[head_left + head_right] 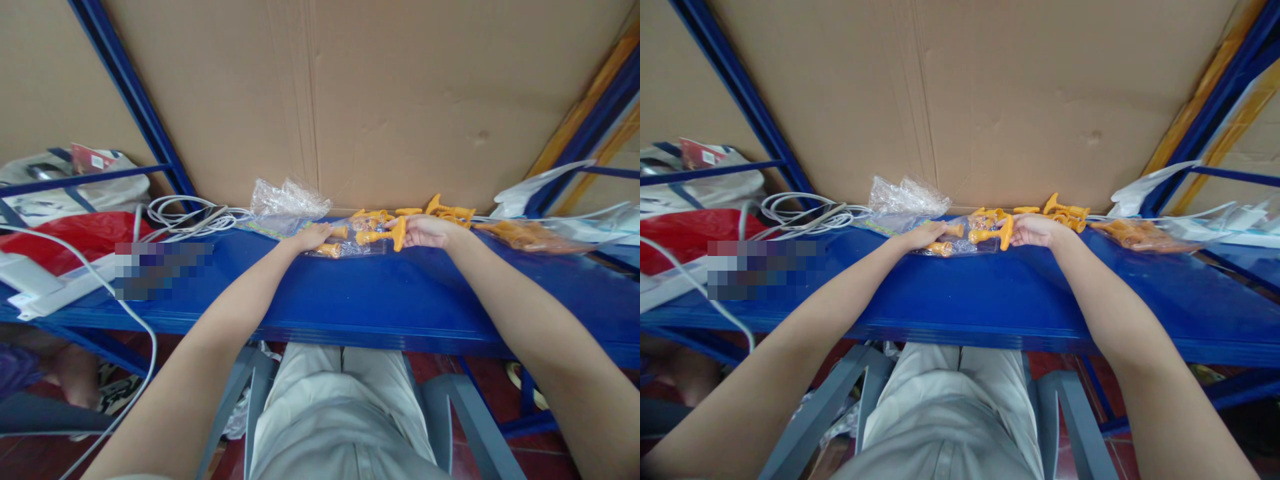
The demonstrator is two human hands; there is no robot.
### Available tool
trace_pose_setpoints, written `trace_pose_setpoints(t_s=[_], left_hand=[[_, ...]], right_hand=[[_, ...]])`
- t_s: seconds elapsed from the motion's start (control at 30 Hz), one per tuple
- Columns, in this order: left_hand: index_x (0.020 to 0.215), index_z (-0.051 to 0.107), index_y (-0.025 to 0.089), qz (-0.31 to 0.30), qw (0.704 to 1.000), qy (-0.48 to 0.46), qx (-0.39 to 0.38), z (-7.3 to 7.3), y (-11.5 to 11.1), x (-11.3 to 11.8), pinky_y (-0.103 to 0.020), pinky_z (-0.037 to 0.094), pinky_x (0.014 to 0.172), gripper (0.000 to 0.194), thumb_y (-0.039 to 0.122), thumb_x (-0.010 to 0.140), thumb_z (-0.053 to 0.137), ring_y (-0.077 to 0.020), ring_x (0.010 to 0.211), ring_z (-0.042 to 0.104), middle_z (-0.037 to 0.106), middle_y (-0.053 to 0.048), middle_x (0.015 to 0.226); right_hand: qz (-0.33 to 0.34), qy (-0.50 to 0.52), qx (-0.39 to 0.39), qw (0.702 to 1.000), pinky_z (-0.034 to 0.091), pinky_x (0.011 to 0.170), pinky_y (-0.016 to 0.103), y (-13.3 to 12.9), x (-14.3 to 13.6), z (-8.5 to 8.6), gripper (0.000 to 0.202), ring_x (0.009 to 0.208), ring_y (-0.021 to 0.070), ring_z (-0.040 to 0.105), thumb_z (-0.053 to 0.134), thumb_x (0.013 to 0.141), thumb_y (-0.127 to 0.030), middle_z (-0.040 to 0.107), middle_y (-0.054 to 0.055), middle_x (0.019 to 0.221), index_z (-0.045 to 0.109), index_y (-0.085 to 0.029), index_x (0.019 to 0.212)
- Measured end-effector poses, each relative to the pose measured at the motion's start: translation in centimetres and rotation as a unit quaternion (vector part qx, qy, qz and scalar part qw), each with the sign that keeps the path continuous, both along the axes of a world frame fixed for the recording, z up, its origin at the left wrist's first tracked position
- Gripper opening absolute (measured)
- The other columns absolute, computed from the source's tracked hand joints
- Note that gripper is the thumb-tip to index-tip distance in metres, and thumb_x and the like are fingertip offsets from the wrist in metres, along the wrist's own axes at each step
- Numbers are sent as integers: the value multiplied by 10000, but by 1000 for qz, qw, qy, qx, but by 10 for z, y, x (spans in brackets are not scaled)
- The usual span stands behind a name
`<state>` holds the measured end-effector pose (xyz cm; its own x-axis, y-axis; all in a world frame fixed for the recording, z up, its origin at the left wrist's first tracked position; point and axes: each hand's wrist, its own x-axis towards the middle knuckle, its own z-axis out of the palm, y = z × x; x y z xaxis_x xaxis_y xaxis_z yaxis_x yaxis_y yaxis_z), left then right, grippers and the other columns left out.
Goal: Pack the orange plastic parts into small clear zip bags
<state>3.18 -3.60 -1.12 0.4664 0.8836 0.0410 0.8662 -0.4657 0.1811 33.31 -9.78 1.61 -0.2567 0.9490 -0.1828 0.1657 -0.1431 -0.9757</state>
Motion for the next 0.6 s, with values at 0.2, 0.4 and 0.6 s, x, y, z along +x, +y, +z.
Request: trace_pose_setpoints(t_s=[0.2,0.4,0.6], left_hand=[[1546,372,113,2,1000,6,-6,5,-8,3,-297,181,1232,665,408,1028,77,-178,1507,292,330,-62,1619],[1560,353,140,8,1000,9,-7,3,-5,2,-314,168,1241,658,431,1030,92,-189,1517,264,310,-39,1626],[1544,394,169,10,1000,-9,-7,3,-7,1,-323,179,1240,645,457,1030,133,-206,1515,271,336,-35,1616]], right_hand=[[-27,-51,-40,998,572,743,297,-6,-11,5,159,739,150,686,480,976,-244,737,76,910,626,-186,951],[35,-306,130,942,458,582,230,-13,-25,5,301,666,136,601,718,822,-470,679,54,768,636,-184,782],[146,-405,139,892,348,504,248,-24,-41,5,415,556,115,481,704,760,-563,549,0,599,559,-194,637]])
